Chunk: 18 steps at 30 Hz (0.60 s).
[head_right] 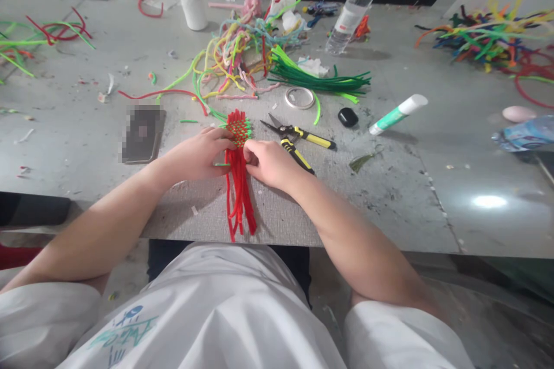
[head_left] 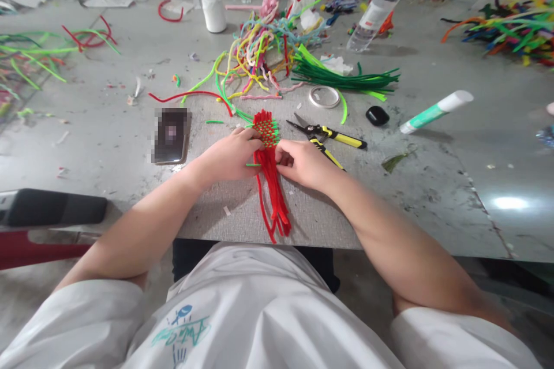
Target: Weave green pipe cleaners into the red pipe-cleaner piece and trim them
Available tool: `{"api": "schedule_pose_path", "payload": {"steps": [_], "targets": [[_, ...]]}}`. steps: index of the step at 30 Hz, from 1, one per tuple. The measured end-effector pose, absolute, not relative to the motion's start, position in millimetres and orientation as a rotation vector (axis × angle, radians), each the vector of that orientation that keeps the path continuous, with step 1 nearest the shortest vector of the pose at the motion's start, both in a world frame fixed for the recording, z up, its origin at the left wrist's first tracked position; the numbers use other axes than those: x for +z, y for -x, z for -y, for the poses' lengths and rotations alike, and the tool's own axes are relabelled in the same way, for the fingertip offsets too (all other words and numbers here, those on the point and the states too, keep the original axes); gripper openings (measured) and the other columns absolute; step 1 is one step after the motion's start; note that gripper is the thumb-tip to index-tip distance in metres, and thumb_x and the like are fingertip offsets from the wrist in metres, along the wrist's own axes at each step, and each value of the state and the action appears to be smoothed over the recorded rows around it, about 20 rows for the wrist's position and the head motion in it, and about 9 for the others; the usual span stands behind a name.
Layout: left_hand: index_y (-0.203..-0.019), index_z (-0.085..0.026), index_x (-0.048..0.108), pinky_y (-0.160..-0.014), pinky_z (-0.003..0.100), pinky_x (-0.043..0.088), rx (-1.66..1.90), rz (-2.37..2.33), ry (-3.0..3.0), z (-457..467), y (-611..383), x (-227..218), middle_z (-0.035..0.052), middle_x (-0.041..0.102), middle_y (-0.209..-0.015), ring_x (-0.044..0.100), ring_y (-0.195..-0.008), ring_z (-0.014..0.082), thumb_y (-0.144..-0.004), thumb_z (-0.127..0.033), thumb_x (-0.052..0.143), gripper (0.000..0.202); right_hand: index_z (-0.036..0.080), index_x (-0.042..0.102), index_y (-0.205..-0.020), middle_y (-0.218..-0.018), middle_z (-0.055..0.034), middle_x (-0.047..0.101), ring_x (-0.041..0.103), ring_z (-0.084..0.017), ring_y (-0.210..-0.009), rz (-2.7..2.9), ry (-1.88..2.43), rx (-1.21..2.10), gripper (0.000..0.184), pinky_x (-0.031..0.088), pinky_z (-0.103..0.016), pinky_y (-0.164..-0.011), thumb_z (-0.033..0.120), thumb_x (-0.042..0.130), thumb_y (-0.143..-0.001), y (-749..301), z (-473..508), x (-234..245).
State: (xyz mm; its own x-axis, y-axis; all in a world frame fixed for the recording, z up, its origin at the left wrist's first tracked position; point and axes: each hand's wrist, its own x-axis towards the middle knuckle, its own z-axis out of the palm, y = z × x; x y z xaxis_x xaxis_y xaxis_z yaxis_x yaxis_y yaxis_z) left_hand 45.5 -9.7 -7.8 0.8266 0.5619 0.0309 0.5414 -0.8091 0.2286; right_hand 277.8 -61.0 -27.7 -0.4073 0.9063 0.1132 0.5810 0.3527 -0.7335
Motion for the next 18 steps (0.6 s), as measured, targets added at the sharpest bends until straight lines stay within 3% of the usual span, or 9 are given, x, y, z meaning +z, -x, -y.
{"api": "schedule_pose_path", "payload": {"steps": [9,18], "targets": [[-0.125,-0.019,0.079,-0.111,0.050,0.055,0.136,-0.821,-2.845,8.4,-44.8,-10.1,0.0163,0.072,-0.127,0.071,-0.119,0.0342,-0.097,-0.037,0.073,0.034,0.026,0.050,-0.079,-0.074,0.0022,0.064,0.057,-0.017,-0.069,2.083,1.307,0.780,0.021,0.042,-0.029,-0.070,0.020,0.069,-0.084,-279.3,55.8,-32.5],[-0.115,-0.016,0.078,-0.108,0.049,0.056,0.126,-0.820,-2.839,7.3,-45.1,-9.2,0.0168,0.073,-0.125,0.072,-0.117,0.0341,-0.097,-0.034,0.073,0.026,0.026,0.053,-0.083,-0.080,0.0008,0.064,0.058,-0.018,-0.075,2.138,1.304,0.763,0.021,0.043,-0.030,-0.073,0.017,0.072,-0.083,-284.8,53.0,-31.4]]}}
